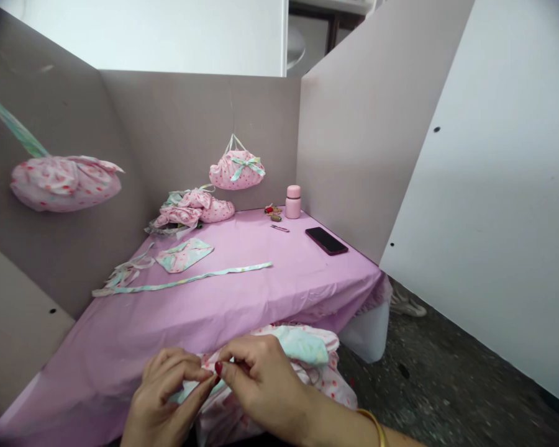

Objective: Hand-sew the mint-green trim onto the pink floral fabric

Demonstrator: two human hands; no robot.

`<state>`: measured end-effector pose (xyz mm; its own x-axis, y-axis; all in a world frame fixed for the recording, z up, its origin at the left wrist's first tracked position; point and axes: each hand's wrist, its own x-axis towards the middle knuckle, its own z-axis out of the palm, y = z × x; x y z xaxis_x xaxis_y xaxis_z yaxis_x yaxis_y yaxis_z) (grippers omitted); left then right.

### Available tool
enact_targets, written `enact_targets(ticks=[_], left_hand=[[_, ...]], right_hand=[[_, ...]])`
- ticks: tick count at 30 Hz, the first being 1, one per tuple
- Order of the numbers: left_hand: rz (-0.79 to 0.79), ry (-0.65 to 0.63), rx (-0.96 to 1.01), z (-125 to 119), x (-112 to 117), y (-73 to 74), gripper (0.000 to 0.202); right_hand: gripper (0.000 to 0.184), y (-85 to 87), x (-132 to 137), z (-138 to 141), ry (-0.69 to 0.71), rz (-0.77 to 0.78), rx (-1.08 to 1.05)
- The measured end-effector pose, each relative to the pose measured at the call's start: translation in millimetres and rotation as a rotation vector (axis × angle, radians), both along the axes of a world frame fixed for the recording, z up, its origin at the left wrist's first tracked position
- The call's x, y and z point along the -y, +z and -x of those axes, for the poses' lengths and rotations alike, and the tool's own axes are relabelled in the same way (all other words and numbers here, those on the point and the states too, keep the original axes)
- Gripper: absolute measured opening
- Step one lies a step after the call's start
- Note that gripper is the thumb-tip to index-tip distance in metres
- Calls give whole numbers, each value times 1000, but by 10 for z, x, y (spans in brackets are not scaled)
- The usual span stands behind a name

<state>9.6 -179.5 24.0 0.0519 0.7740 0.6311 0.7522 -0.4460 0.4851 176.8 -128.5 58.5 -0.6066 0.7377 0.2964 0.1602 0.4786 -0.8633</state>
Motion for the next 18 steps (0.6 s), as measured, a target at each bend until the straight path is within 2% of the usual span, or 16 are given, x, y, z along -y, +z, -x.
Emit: enact_targets(ticks=[4,9,15,18], left_hand=[[155,-102,286,-26,29,1,16],[303,-157,671,-90,60,-35,20],[366,-187,966,-28,36,-84,21],[429,-158,976,59,39,-89,17]], right_hand=[[22,-56,-28,9,-17,112,-13],[23,-114,-33,33,12,235,-63],[26,-130,-61,27,-5,334,-197],[28,-138,-81,20,-13,387,-259]])
